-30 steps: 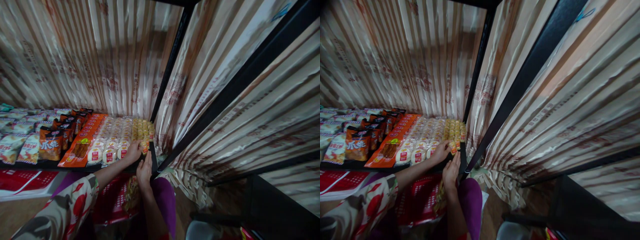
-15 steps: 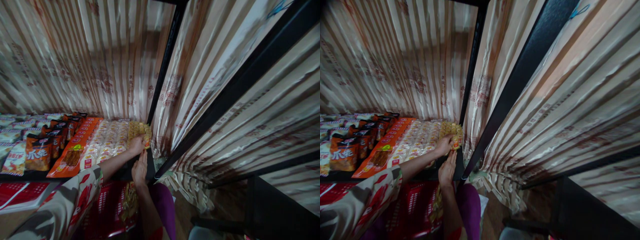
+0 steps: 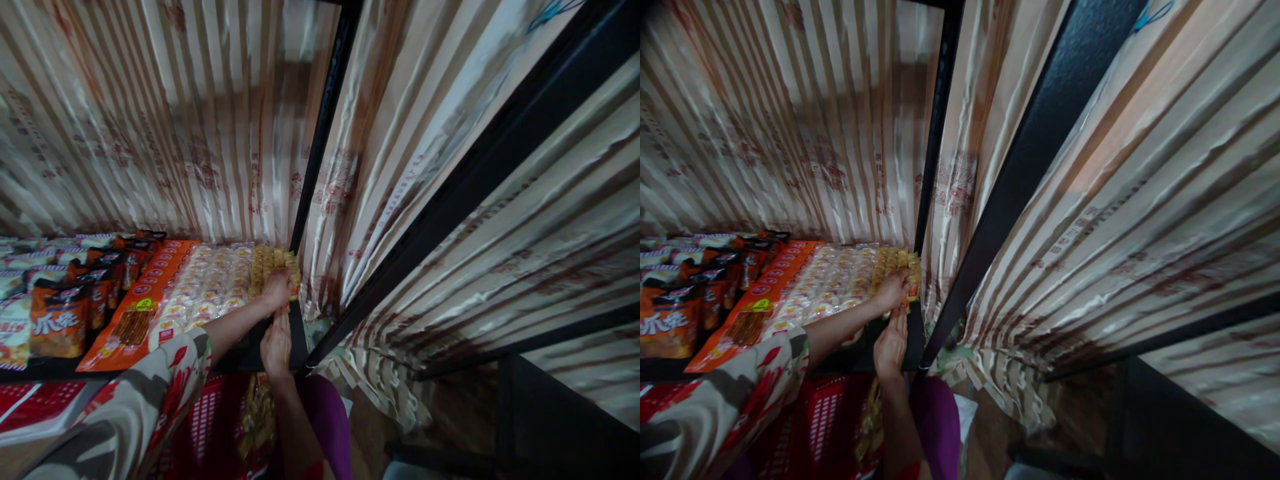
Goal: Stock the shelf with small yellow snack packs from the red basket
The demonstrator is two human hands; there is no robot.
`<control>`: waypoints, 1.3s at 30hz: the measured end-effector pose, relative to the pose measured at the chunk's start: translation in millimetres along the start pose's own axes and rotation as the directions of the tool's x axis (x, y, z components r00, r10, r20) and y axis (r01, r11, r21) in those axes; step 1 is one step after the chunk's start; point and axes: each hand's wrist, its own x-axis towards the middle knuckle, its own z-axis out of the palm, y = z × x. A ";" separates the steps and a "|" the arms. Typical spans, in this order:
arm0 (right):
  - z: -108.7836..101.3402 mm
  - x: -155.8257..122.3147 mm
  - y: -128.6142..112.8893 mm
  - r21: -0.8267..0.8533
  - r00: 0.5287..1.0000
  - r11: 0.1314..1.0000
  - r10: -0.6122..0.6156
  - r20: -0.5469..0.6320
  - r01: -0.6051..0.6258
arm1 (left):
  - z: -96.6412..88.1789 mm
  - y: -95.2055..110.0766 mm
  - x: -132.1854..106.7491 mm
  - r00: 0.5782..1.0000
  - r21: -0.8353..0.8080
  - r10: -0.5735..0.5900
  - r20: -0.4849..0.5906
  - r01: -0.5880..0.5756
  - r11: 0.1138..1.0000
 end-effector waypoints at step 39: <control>9.4 -5.2 12.2 0.027 0.997 0.998 -0.059 -0.044 0.060 | 26.0 -21.2 17.3 0.997 0.335 0.073 0.027 -0.078 0.939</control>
